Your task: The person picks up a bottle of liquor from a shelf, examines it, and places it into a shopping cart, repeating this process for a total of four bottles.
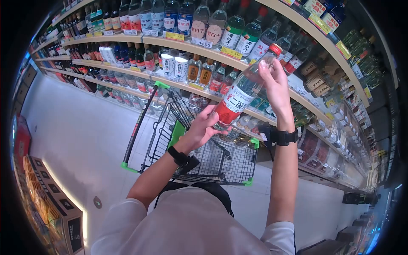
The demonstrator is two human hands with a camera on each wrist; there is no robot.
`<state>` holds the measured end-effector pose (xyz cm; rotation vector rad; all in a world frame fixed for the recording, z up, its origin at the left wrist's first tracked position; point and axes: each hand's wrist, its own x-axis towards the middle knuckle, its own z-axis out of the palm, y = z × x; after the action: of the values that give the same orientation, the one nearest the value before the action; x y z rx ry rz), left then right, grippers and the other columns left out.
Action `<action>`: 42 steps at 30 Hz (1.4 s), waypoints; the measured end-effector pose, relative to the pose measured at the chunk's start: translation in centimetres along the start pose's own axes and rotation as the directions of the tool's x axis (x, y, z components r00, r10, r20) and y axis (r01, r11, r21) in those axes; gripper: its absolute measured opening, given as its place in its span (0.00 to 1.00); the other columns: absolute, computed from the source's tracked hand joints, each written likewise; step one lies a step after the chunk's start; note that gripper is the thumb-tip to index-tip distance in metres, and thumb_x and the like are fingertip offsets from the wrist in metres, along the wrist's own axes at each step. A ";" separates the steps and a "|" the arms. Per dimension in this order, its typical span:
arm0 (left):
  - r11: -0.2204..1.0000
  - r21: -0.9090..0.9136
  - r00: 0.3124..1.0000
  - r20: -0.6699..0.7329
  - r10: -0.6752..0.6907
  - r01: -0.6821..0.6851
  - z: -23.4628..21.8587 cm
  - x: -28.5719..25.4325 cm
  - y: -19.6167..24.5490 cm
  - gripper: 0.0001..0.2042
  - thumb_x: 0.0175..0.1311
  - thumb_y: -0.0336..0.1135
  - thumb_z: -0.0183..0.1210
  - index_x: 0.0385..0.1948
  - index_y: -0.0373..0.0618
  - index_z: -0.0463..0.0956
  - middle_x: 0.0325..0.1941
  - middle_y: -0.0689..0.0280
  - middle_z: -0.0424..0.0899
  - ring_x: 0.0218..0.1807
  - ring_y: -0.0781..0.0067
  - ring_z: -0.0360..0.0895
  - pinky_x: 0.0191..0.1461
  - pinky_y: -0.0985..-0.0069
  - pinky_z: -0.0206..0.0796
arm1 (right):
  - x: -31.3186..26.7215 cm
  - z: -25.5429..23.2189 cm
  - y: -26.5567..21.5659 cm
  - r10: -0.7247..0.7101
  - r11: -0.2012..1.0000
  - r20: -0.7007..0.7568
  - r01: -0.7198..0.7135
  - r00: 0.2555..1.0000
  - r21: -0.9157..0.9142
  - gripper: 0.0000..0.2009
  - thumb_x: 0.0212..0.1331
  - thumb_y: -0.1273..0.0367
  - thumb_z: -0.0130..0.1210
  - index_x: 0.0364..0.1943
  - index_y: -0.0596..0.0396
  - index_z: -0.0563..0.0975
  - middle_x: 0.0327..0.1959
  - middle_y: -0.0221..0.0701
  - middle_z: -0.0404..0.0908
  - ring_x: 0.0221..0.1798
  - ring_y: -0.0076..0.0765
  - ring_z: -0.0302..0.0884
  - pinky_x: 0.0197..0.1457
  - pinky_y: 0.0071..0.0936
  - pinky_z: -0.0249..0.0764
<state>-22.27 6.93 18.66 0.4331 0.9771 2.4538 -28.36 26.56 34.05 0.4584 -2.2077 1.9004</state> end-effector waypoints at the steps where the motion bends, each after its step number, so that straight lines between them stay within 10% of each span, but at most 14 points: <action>1: 1.000 0.015 1.000 0.006 0.012 -0.012 -0.2 -0.4 0.1 0.28 0.70 0.48 0.56 0.64 0.43 0.59 0.64 0.54 0.72 0.56 0.54 0.78 0.58 0.54 0.72 | -0.1 0.4 -0.3 0.032 0.999 0.011 -0.032 0.999 -0.045 0.17 0.74 0.58 0.47 0.54 0.55 0.72 0.46 0.31 0.81 0.48 0.30 0.82 0.47 0.26 0.78; 2: 0.998 -0.064 1.000 -0.002 -0.002 0.002 -0.2 -1.0 0.0 0.25 0.67 0.41 0.61 0.59 0.40 0.61 0.60 0.54 0.74 0.54 0.59 0.79 0.57 0.58 0.74 | -0.1 0.8 -0.6 0.061 0.998 0.040 -0.062 0.997 0.013 0.17 0.75 0.57 0.46 0.54 0.55 0.71 0.45 0.31 0.81 0.47 0.29 0.82 0.47 0.27 0.79; 5: 0.833 0.440 0.915 -0.057 0.400 -0.337 0.3 -1.3 -1.1 0.26 0.62 0.31 0.66 0.56 0.37 0.60 0.55 0.52 0.76 0.53 0.66 0.80 0.56 0.68 0.76 | 0.8 1.4 -0.6 0.137 0.978 0.097 -0.150 0.986 0.142 0.19 0.76 0.55 0.41 0.56 0.54 0.72 0.50 0.31 0.81 0.49 0.28 0.80 0.49 0.31 0.78; 13: 0.584 0.755 0.772 -0.168 0.613 -0.299 1.9 -2.5 -0.3 0.32 0.51 0.25 0.74 0.52 0.34 0.59 0.50 0.52 0.76 0.50 0.70 0.81 0.51 0.78 0.78 | 1.9 2.6 -1.2 0.083 0.987 0.108 -0.097 0.991 0.132 0.18 0.77 0.57 0.40 0.53 0.57 0.74 0.48 0.35 0.82 0.53 0.34 0.81 0.56 0.34 0.76; 17: 0.874 0.294 0.892 -0.121 0.436 -0.387 2.7 -3.2 1.7 0.27 0.55 0.32 0.73 0.49 0.38 0.64 0.51 0.57 0.76 0.45 0.79 0.79 0.36 0.82 0.76 | 2.5 2.7 -2.2 0.037 0.975 0.164 -0.072 0.986 0.211 0.16 0.75 0.59 0.42 0.52 0.57 0.71 0.53 0.44 0.81 0.52 0.40 0.81 0.58 0.41 0.77; 19: 0.908 0.230 0.925 -0.067 0.374 -0.351 2.7 -3.8 2.7 0.23 0.60 0.32 0.69 0.51 0.40 0.64 0.53 0.58 0.75 0.52 0.76 0.75 0.49 0.77 0.73 | 2.4 3.4 -3.0 0.057 0.971 0.171 -0.094 0.984 0.222 0.17 0.76 0.60 0.39 0.55 0.59 0.70 0.56 0.47 0.79 0.54 0.41 0.79 0.60 0.40 0.75; 23: 0.911 0.164 0.920 -0.042 0.389 -0.377 2.7 -4.6 2.9 0.24 0.59 0.31 0.69 0.51 0.41 0.63 0.53 0.61 0.74 0.58 0.73 0.71 0.63 0.71 0.64 | 2.5 3.5 -4.1 -0.014 0.961 0.295 -0.068 0.955 0.267 0.18 0.74 0.60 0.44 0.59 0.57 0.69 0.53 0.46 0.81 0.54 0.43 0.82 0.60 0.42 0.77; 31: 0.799 0.353 0.851 -0.018 0.525 -0.486 3.1 -5.7 3.0 0.24 0.59 0.30 0.68 0.51 0.41 0.62 0.54 0.58 0.74 0.54 0.70 0.78 0.50 0.74 0.78 | 2.7 5.2 -5.5 -0.042 0.966 0.430 -0.073 0.902 0.247 0.23 0.75 0.61 0.39 0.66 0.60 0.65 0.61 0.46 0.75 0.57 0.39 0.79 0.62 0.39 0.75; 37: 0.971 -0.235 0.979 0.186 0.080 -0.035 1.2 -6.9 4.0 0.31 0.71 0.54 0.44 0.65 0.36 0.60 0.60 0.44 0.75 0.51 0.38 0.82 0.50 0.55 0.79 | 1.3 8.0 -6.8 -0.050 0.946 0.194 -0.016 0.980 0.325 0.18 0.68 0.64 0.56 0.57 0.57 0.71 0.38 0.29 0.82 0.41 0.24 0.81 0.50 0.28 0.80; 42: 0.924 -0.378 0.970 0.241 0.031 0.064 1.2 -7.6 3.5 0.36 0.70 0.60 0.39 0.67 0.36 0.61 0.56 0.42 0.77 0.46 0.41 0.83 0.46 0.57 0.79 | 1.7 8.5 -7.2 -0.117 0.950 0.361 -0.002 0.925 0.312 0.22 0.66 0.65 0.57 0.61 0.60 0.69 0.48 0.40 0.83 0.47 0.36 0.83 0.54 0.36 0.80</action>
<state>-16.38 1.38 21.10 0.5666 0.3831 2.4250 -26.95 17.05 40.00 1.0069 -2.0699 2.2938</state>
